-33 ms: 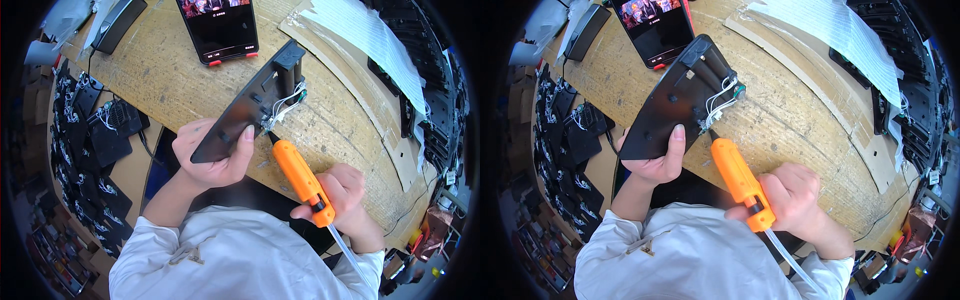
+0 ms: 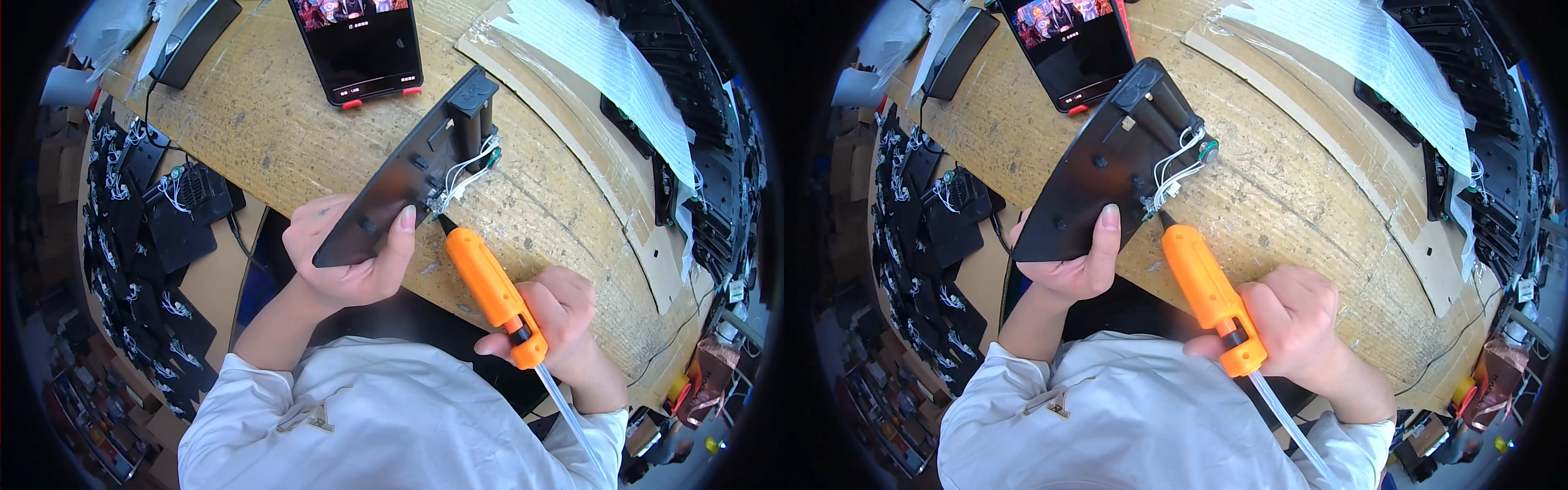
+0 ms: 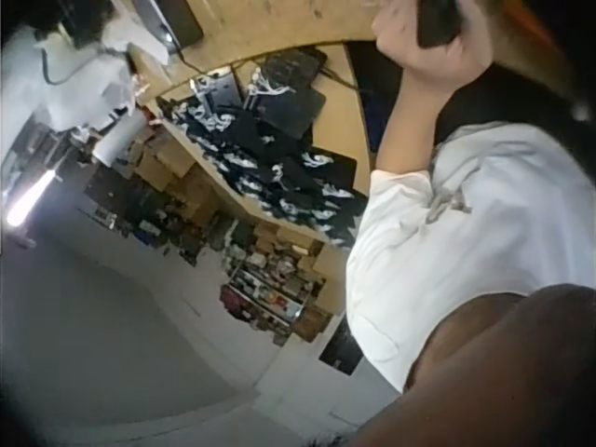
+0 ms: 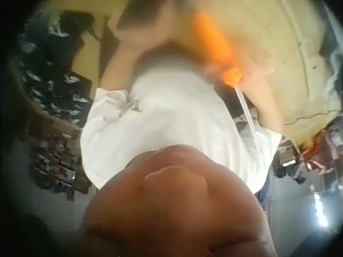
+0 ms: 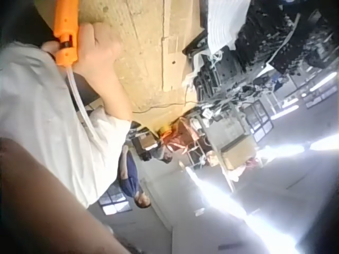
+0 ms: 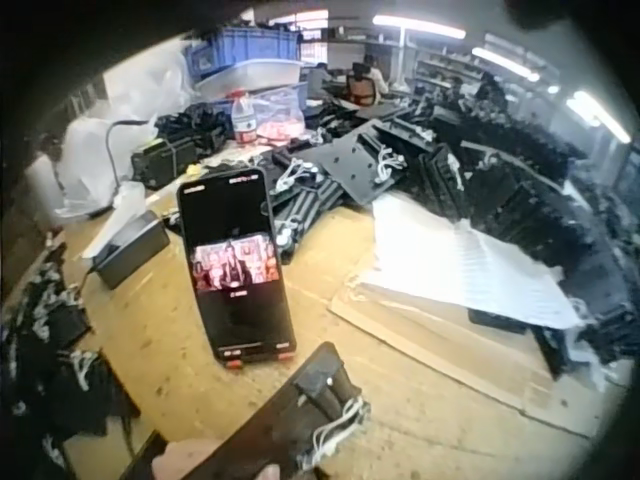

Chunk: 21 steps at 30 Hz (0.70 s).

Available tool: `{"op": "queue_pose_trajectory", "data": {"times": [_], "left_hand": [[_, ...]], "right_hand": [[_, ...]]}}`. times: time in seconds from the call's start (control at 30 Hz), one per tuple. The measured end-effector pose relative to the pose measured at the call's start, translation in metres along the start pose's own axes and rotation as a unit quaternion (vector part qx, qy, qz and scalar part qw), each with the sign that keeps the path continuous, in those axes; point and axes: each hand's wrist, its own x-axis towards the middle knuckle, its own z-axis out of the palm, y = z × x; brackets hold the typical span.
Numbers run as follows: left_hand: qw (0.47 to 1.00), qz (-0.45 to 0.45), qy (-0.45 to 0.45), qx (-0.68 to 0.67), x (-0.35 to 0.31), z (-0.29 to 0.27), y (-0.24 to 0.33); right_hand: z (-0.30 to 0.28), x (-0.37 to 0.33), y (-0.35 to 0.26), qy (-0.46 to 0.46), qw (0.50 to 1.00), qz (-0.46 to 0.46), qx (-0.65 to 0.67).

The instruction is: The person uses an orange hot glue gun to apply adhesive to the internal components of a black electronic device. They repeatedly pick up the device, apply glue to specific areas near the wires and circuit board, and place it back on the table.

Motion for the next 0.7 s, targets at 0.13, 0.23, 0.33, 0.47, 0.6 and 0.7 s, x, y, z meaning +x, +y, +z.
{"op": "queue_pose_trajectory", "data": {"times": [0.13, 0.23, 0.33, 0.47, 0.6, 0.7], "left_hand": [[0.998, -0.027, -0.049, 0.033, 0.002, -0.011, 0.007], [0.991, -0.094, -0.037, -0.092, 0.012, -0.019, 0.007], [0.973, -0.154, -0.058, -0.16, 0.019, -0.04, 0.004], [0.972, -0.157, -0.095, -0.146, 0.015, -0.05, -0.01], [0.982, -0.107, -0.084, -0.134, 0.012, -0.046, -0.016], [0.983, -0.104, -0.084, -0.127, 0.012, -0.044, -0.014]], "right_hand": [[-0.005, -0.014, 0.017, 0.001, 0.968, 0.151, 0.198], [-0.006, -0.031, 0.018, 0.136, 0.851, 0.342, 0.376], [-0.011, -0.035, 0.023, 0.127, 0.819, 0.328, 0.454], [-0.009, -0.031, 0.024, 0.084, 0.831, 0.282, 0.472], [-0.005, -0.032, 0.024, 0.092, 0.85, 0.256, 0.451], [0.0, -0.027, 0.021, 0.11, 0.852, 0.259, 0.441]]}}
